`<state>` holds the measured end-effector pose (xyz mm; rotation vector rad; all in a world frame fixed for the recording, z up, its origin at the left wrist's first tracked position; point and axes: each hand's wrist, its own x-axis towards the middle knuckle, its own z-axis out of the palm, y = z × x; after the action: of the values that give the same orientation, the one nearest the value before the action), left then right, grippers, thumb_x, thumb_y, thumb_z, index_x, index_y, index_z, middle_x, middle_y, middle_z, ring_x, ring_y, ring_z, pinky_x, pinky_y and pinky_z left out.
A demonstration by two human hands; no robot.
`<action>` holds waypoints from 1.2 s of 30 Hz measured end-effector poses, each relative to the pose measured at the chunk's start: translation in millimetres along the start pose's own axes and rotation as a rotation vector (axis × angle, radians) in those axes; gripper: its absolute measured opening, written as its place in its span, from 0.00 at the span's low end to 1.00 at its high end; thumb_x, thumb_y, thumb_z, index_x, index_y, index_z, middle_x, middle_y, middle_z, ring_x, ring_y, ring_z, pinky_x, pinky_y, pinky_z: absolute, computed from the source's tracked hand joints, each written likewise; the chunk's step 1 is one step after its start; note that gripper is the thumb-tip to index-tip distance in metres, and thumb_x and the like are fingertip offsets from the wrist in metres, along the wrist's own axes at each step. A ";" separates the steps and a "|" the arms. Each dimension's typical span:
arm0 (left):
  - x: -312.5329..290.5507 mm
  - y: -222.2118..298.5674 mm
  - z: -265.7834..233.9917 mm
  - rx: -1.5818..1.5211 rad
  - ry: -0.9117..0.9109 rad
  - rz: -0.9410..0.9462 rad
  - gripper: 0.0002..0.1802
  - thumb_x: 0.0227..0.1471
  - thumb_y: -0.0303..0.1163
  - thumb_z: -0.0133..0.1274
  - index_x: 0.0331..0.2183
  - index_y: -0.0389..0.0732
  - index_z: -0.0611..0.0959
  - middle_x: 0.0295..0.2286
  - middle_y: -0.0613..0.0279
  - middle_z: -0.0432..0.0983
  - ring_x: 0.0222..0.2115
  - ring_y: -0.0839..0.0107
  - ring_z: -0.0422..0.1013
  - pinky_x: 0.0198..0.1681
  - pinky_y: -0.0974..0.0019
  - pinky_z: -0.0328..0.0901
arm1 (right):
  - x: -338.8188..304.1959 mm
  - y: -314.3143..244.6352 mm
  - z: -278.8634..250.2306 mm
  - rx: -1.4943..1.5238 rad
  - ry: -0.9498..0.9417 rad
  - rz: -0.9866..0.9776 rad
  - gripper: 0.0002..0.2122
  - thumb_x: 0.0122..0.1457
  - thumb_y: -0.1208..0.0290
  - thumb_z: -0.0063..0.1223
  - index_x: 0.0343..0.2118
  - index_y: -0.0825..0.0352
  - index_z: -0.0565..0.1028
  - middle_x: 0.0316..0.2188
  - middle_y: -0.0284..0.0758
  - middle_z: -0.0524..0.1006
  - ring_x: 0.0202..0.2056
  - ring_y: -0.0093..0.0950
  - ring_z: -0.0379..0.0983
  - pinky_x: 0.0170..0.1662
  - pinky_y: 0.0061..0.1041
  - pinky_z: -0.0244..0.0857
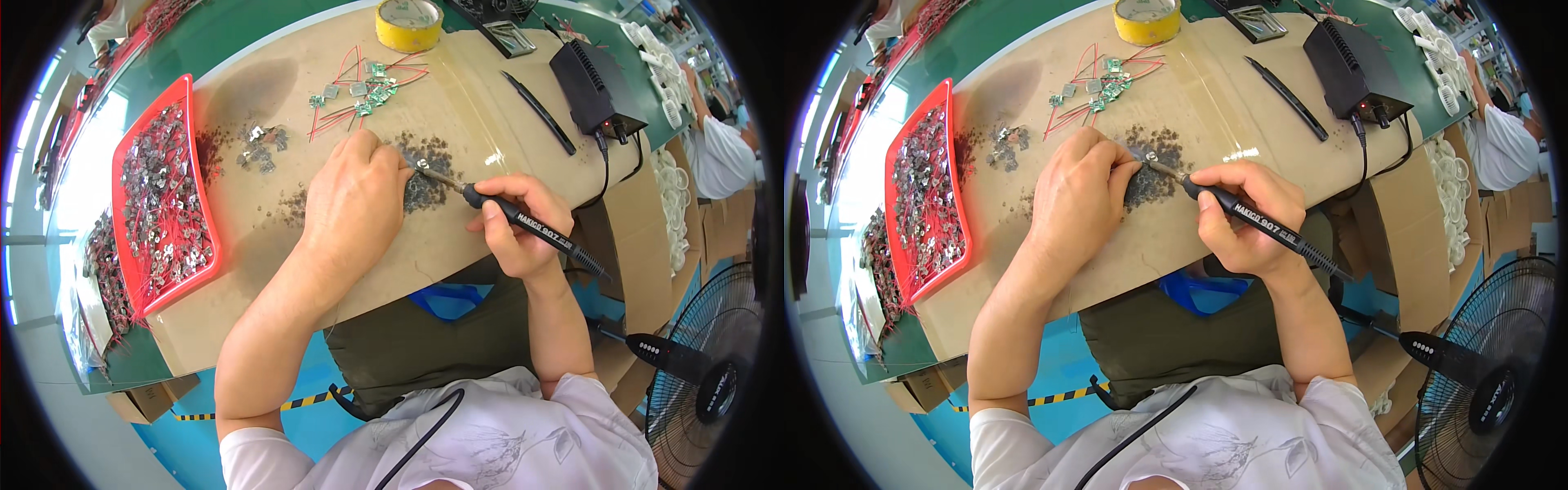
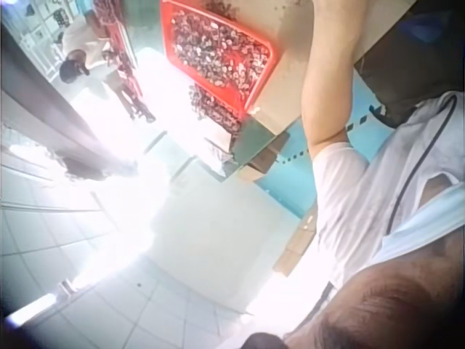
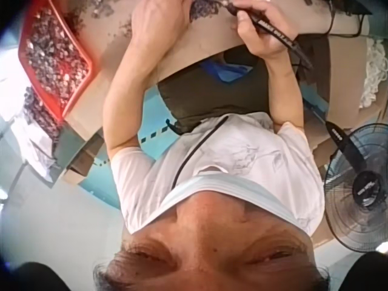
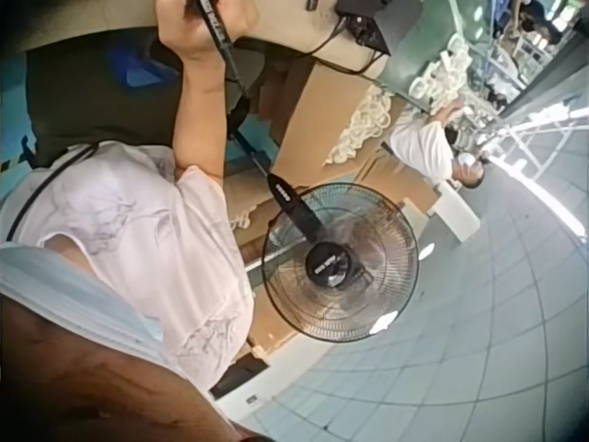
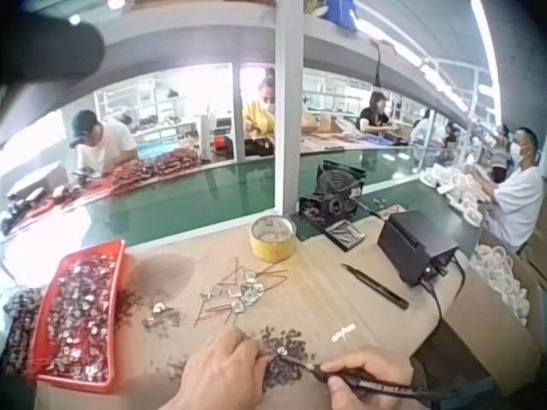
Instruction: The person solders wires and components onto small circuit boards using a soldering iron, picking up parts from a tray and the work surface.
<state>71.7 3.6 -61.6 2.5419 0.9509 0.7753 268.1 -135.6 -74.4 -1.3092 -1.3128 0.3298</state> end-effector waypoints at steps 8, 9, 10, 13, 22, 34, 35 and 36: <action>1.8 1.7 -0.8 -0.129 0.080 -0.115 0.06 0.60 0.24 0.68 0.39 0.36 0.87 0.34 0.50 0.83 0.34 0.51 0.80 0.39 0.52 0.74 | -0.6 -4.6 -2.5 0.015 -0.003 0.037 0.09 0.62 0.82 0.64 0.44 0.77 0.84 0.31 0.38 0.86 0.26 0.20 0.84 0.29 0.19 0.74; 2.9 3.3 -4.6 -0.130 0.079 -0.113 0.06 0.60 0.24 0.68 0.39 0.36 0.87 0.34 0.50 0.83 0.34 0.51 0.80 0.39 0.52 0.74 | -1.8 -6.4 -3.2 0.046 0.011 0.082 0.09 0.63 0.81 0.64 0.45 0.77 0.84 0.32 0.39 0.87 0.27 0.22 0.86 0.30 0.19 0.76; 4.5 6.0 -12.1 -0.240 0.017 -0.196 0.08 0.58 0.23 0.68 0.40 0.35 0.86 0.32 0.50 0.83 0.32 0.54 0.80 0.37 0.53 0.74 | -3.1 -6.1 -4.1 0.046 0.013 0.081 0.09 0.63 0.81 0.64 0.45 0.77 0.84 0.32 0.39 0.87 0.27 0.22 0.86 0.30 0.19 0.76; 11.8 20.1 -37.1 -0.342 -0.147 -0.335 0.09 0.56 0.22 0.65 0.40 0.33 0.85 0.31 0.46 0.83 0.33 0.50 0.81 0.39 0.49 0.75 | -7.2 -1.7 -6.8 0.098 0.050 0.151 0.10 0.65 0.81 0.62 0.47 0.77 0.83 0.33 0.41 0.87 0.29 0.24 0.88 0.32 0.21 0.79; -0.9 -2.4 -13.6 -0.073 -0.233 -0.112 0.10 0.61 0.30 0.57 0.35 0.33 0.88 0.40 0.38 0.82 0.42 0.36 0.81 0.48 0.44 0.77 | -21.5 12.6 -11.3 0.127 0.076 0.157 0.10 0.71 0.79 0.57 0.51 0.78 0.80 0.34 0.40 0.85 0.25 0.24 0.84 0.31 0.24 0.81; -5.6 -2.3 -22.7 0.438 -0.306 0.330 0.12 0.48 0.28 0.62 0.33 0.29 0.89 0.33 0.52 0.79 0.45 0.53 0.75 0.44 0.57 0.78 | -20.5 19.9 -7.0 0.138 0.137 0.186 0.11 0.73 0.75 0.55 0.51 0.75 0.80 0.25 0.33 0.81 0.21 0.20 0.76 0.28 0.20 0.75; -5.3 -1.9 -23.2 0.427 -0.284 0.324 0.11 0.48 0.27 0.62 0.33 0.28 0.88 0.33 0.51 0.79 0.43 0.52 0.76 0.43 0.56 0.78 | -20.6 20.8 -7.2 0.140 0.156 0.200 0.11 0.73 0.74 0.54 0.51 0.75 0.80 0.25 0.33 0.81 0.21 0.20 0.76 0.28 0.20 0.76; -6.9 -0.5 -22.7 0.415 -0.265 0.317 0.11 0.49 0.26 0.62 0.33 0.26 0.87 0.34 0.50 0.78 0.42 0.50 0.77 0.43 0.55 0.79 | -20.7 20.5 -6.5 0.148 0.155 0.192 0.11 0.73 0.74 0.54 0.51 0.75 0.80 0.25 0.33 0.81 0.21 0.20 0.76 0.28 0.20 0.76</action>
<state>53.8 1.6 -46.2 3.1079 0.6864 0.3209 276.4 -148.7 -99.9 -1.3101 -1.0168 0.4419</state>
